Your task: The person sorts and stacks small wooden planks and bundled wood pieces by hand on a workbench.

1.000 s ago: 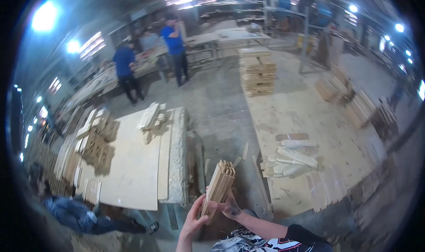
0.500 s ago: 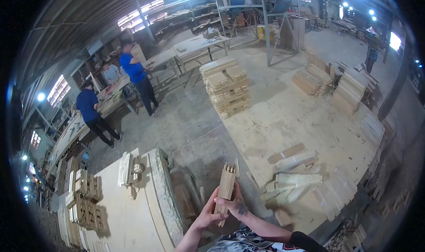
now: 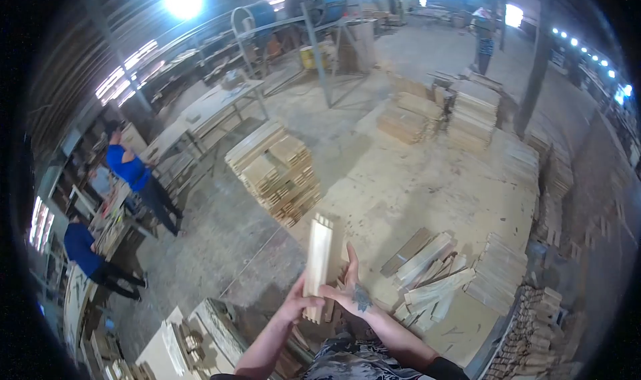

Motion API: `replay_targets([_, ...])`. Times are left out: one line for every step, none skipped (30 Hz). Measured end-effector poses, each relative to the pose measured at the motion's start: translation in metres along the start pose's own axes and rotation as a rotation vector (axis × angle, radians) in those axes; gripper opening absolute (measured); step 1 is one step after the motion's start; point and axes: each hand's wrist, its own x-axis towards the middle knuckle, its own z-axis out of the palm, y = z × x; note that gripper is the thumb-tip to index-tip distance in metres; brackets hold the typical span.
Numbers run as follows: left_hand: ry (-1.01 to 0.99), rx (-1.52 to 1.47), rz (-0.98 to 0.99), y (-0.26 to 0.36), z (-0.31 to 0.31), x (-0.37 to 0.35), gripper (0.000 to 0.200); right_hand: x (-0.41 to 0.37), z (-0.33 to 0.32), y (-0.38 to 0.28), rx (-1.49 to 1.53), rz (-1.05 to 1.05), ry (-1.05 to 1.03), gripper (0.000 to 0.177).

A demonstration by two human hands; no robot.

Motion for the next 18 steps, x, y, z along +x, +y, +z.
replay_targets([0.063,0.048,-0.060,0.016,-0.013,0.010,0.106,0.009,0.002,0.005,-0.042,-0.027,0.031,0.127])
replay_targets([0.061,0.089,-0.026,0.036,-0.027,0.024,0.109,0.018,0.005,0.006,-0.083,-0.054,0.060,0.126])
replay_targets([0.102,0.202,0.030,0.065,-0.039,0.036,0.114,0.023,0.007,-0.004,-0.056,-0.075,0.066,0.121])
replay_targets([0.076,0.276,0.132,0.094,-0.054,0.053,0.114,0.026,0.006,-0.003,-0.047,-0.083,0.095,0.120])
replay_targets([0.052,0.346,0.234,0.122,-0.070,0.070,0.115,0.027,0.003,-0.001,-0.037,-0.090,0.124,0.119])
replay_targets([0.081,0.412,0.291,0.149,-0.086,0.086,0.113,0.027,0.001,0.002,-0.026,-0.097,0.152,0.117])
replay_targets([0.110,0.476,0.349,0.175,-0.098,0.103,0.112,0.022,-0.001,0.003,-0.025,-0.062,0.217,0.113])
replay_targets([0.075,0.514,0.345,0.211,-0.096,0.114,0.111,0.017,-0.004,0.008,-0.014,-0.067,0.253,0.112])
replay_targets([0.040,0.550,0.341,0.243,-0.096,0.123,0.111,0.010,-0.009,0.012,-0.004,-0.072,0.290,0.111])
replay_targets([0.061,0.600,0.380,0.250,-0.122,0.150,0.109,0.004,-0.012,0.016,0.005,-0.078,0.328,0.110])
replay_targets([0.081,0.649,0.419,0.251,-0.150,0.179,0.107,-0.003,-0.011,0.014,-0.011,-0.089,0.374,0.106])
replay_targets([0.123,0.837,0.438,0.256,-0.164,0.198,0.106,-0.011,-0.012,0.017,-0.029,-0.088,0.420,0.103])
replay_targets([0.166,1.023,0.457,0.260,-0.173,0.215,0.104,-0.020,-0.014,0.020,-0.049,-0.086,0.467,0.100])
replay_targets([0.208,1.207,0.477,0.260,-0.180,0.230,0.103,-0.027,-0.014,0.022,-0.070,-0.084,0.516,0.097])
replay_targets([0.215,1.300,0.286,0.257,-0.183,0.243,0.102,-0.034,-0.010,0.017,-0.098,-0.053,0.590,0.095])
replay_targets([0.225,1.426,0.268,0.249,-0.186,0.251,0.102,-0.043,-0.010,0.016,-0.096,-0.052,0.622,0.095])
replay_targets([0.234,1.552,0.251,0.239,-0.188,0.256,0.102,-0.053,-0.011,0.015,-0.093,-0.052,0.655,0.094])
replay_targets([0.243,1.682,0.236,0.231,-0.191,0.261,0.102,-0.062,-0.013,0.014,-0.087,-0.053,0.688,0.094])
